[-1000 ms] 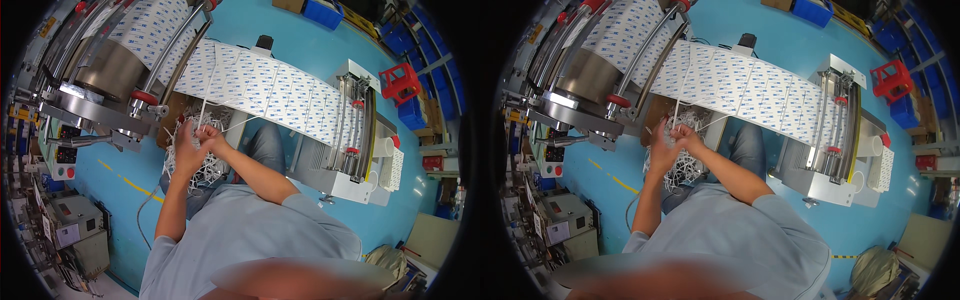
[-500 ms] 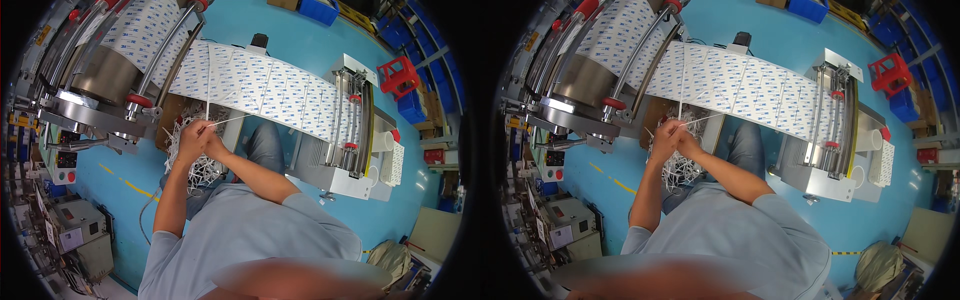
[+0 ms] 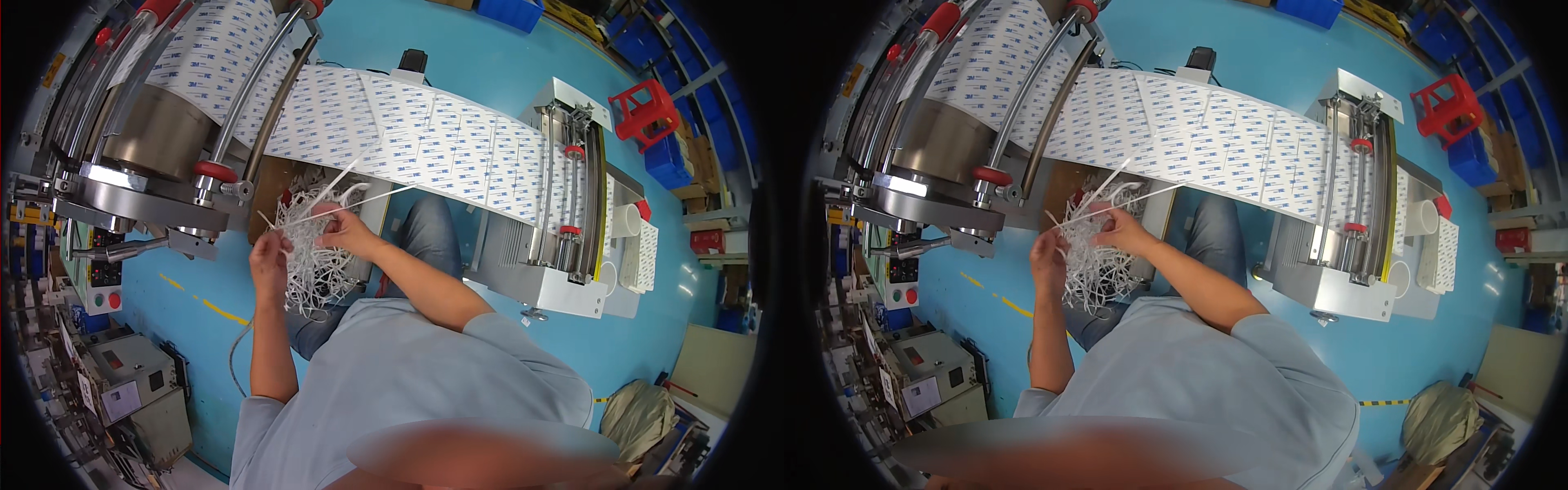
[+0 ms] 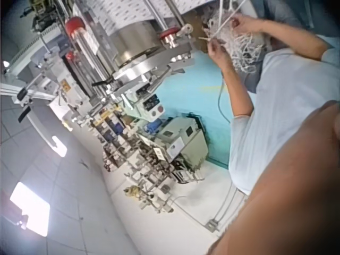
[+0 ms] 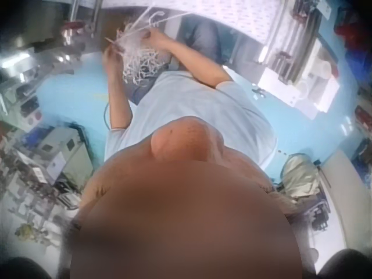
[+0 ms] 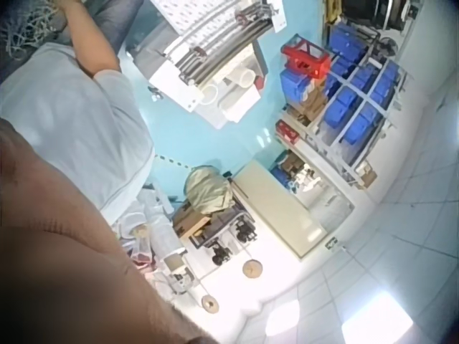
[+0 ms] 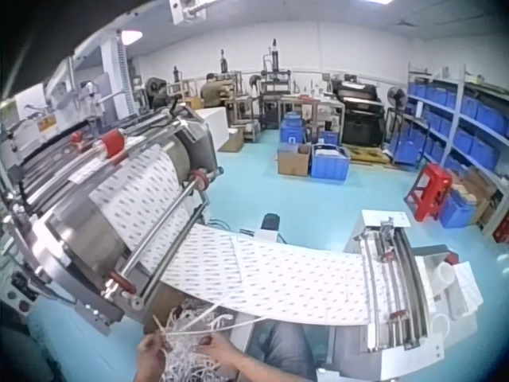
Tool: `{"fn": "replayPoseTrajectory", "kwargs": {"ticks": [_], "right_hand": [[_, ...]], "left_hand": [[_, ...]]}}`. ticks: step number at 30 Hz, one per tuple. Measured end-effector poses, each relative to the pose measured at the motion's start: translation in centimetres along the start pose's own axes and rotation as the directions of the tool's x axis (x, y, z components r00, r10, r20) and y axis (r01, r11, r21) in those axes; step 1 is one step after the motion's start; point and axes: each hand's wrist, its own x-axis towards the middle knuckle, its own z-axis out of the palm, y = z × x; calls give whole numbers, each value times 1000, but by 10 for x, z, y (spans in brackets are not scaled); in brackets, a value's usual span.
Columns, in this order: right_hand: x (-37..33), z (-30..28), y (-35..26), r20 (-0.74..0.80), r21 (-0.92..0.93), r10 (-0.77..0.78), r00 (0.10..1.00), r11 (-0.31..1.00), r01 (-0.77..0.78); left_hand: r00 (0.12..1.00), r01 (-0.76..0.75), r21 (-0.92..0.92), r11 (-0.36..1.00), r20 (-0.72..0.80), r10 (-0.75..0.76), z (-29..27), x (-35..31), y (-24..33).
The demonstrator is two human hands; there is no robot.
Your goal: The person is removing waste material strips from a roll of adhesive sheets being processed by a machine.
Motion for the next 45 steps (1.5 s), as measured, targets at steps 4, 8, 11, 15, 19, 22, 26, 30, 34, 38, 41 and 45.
{"fn": "replayPoseTrajectory", "kwargs": {"ticks": [4, 8, 11, 15, 19, 22, 26, 30, 34, 38, 41, 45], "right_hand": [[-1, 11, -39, 51, 434, -126, 991, 896, 92], [11, 11, -41, 100, 671, -211, 972, 736, 91], [18, 11, -33, 137, 697, -226, 965, 714, 68], [20, 13, -18, 102, 707, -101, 990, 707, -1], [24, 13, -8, 30, 713, 9, 999, 700, -28], [25, 11, -2, 2, 638, 23, 1000, 769, -19], [22, 12, -4, -75, 567, 29, 997, 824, 19], [21, 17, 1, -134, 457, 2, 991, 887, 60], [13, 23, -1, -126, 474, -108, 986, 867, 156], [-2, 19, 1, -211, 55, -169, 963, 981, 184], [-4, 7, 6, -180, -4, -176, 968, 984, 178], [-5, -7, 7, -77, 44, -133, 988, 990, 136]], "left_hand": [[982, 175, -46, 984, -71, -178, -19, -10, -2], [967, 237, -103, 966, -72, -245, -41, -9, 3], [951, 289, -111, 951, -84, -299, -72, -3, 3], [927, 349, -2, 937, -145, -345, -69, 0, 9], [963, 193, 271, 943, -236, -130, -79, 5, 2], [939, 8, 591, 807, -281, 197, -83, 1, -1], [844, -257, 910, 325, 48, 534, -19, -18, 26], [828, -441, 881, 174, 323, 459, 51, -14, 26], [875, -423, 888, 182, 348, 337, 101, 9, 24], [900, -430, 846, 317, 372, 227, 119, 28, 16], [924, -382, 893, 240, 369, 96, 118, 32, 13], [938, -346, 799, 491, 308, 159, 113, 35, 4]]}}
